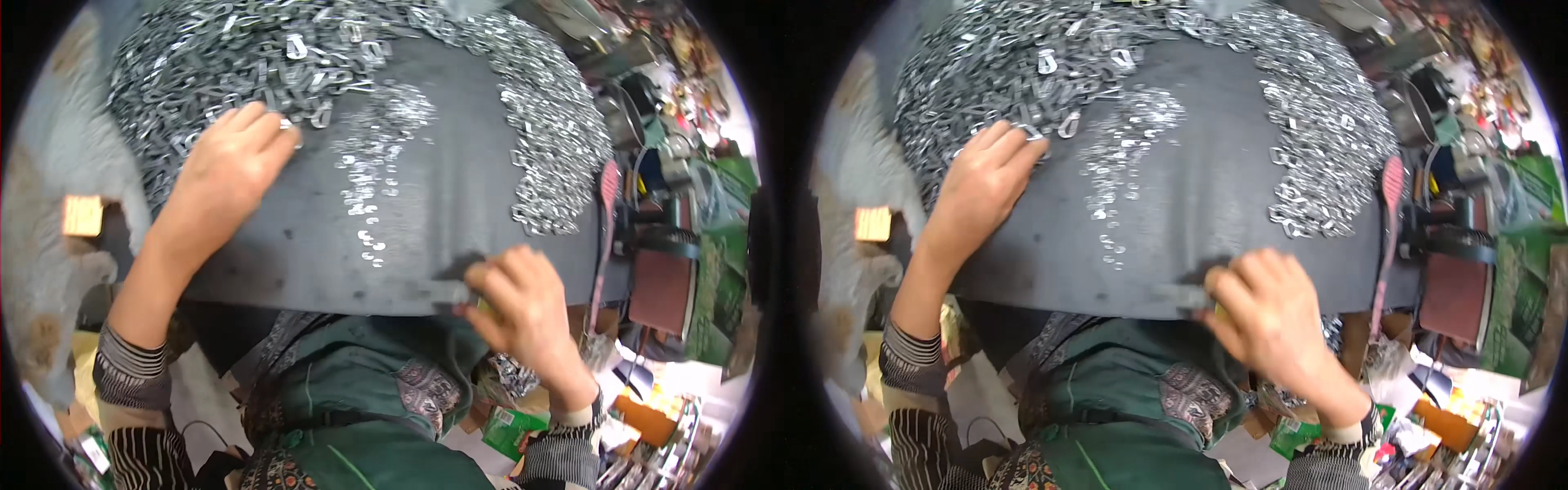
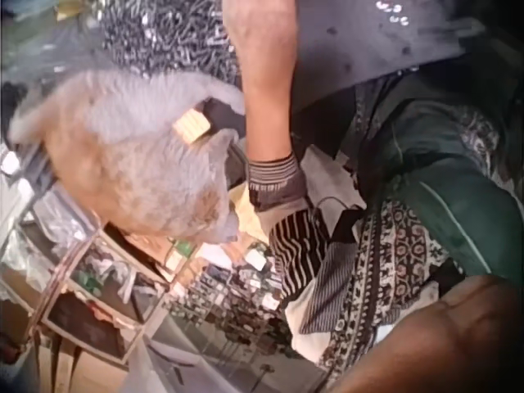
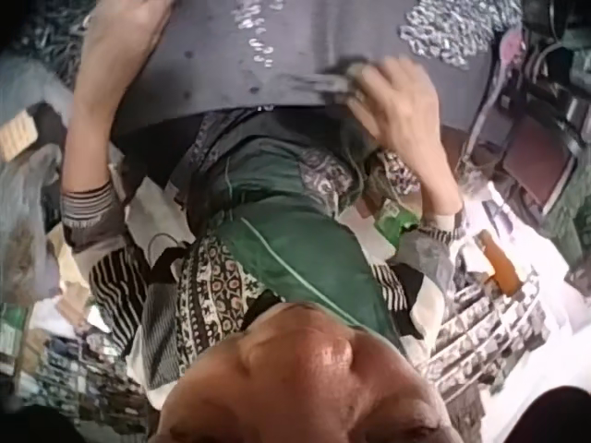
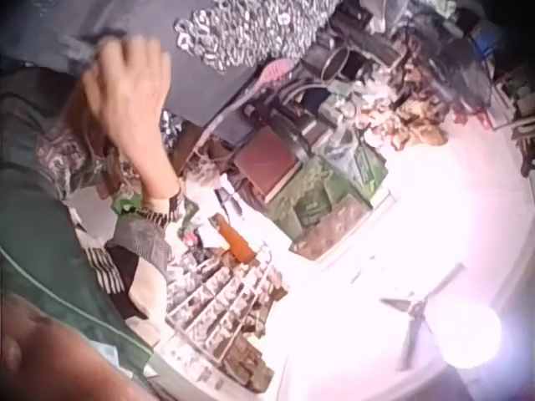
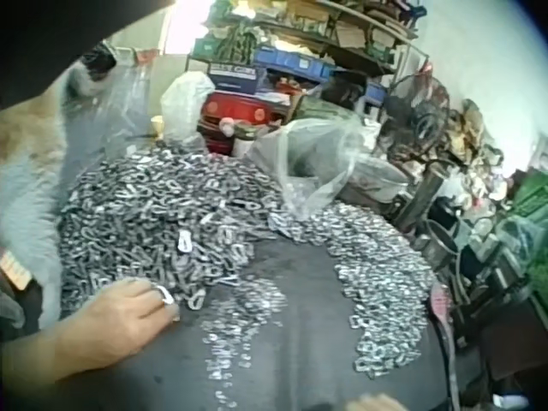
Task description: The person assembles metal snap hooks by fitting small metal clasps onto the hook components and securing them using pliers.
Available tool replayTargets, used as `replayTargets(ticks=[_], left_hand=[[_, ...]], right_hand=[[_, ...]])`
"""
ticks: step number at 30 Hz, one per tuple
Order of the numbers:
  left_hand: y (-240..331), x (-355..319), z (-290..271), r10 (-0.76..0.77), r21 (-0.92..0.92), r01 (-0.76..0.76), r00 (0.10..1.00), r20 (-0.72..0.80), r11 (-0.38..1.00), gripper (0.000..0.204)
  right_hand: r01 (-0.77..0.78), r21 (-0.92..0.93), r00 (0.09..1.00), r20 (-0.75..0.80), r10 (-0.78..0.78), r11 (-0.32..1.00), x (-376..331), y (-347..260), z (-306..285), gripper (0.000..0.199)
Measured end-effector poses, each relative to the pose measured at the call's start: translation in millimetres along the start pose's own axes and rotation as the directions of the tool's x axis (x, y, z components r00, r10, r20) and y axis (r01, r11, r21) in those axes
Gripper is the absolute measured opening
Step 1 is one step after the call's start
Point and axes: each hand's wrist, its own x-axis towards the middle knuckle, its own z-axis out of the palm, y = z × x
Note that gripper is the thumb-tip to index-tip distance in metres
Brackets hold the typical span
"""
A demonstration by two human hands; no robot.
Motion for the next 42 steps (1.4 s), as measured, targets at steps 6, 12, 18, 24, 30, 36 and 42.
replayTargets(ticks=[6, 12, 18, 24, 30, 36, 42], left_hand=[[11.7, 24.4, 17.3, -0.003, 0.072, 0.003, 1.0, 0.007, 0.997, 0.018], [7.3, 16.1, 17.9, -0.121, 0.025, 0.123, 0.99, -0.065, 0.992, 0.016], [7.1, 11.7, 16.1, -0.218, -0.02, 0.217, 0.972, -0.088, 0.976, 0.014], [43.4, -10.4, -37.0, -0.595, -0.745, 0.171, 0.499, 0.629, -0.644, 0.017], [93.8, -60.9, -15.5, -0.236, -0.273, -0.053, 0.674, 0.7, -0.96, 0.024], [105.7, -41.9, -22.6, -0.285, -0.43, 0.005, 0.743, 0.606, -0.903, 0.037], [125.7, -50.1, -27.8, -0.254, -0.571, 0.292, 0.678, 0.689, -0.767, 0.027]], right_hand=[[-0.412, -0.131, 0.842, -0.434, 0.321, 0.902, 52.9, 111.6, 11.4, 0.015], [-0.583, -0.336, 0.804, -0.368, 0.467, 0.74, 103.1, 138.7, 28.8, 0.021], [-0.479, -0.105, 0.832, -0.37, 0.413, 0.872, 71.7, 105.4, 10.7, 0.017], [-0.456, 0.771, 0.85, 0.228, 0.475, 0.445, 11.4, 7.2, 3.6, 0.011], [-0.375, 0.836, 0.926, 0.32, 0.2, 0.4, 14.9, -36.5, 27.4, 0.01], [-0.351, 0.848, 0.936, 0.314, 0.157, 0.396, 25.1, -50.7, 26.4, 0.01], [-0.297, 0.854, 0.954, 0.248, 0.166, 0.427, 20.3, -51.6, 22.0, 0.009]])
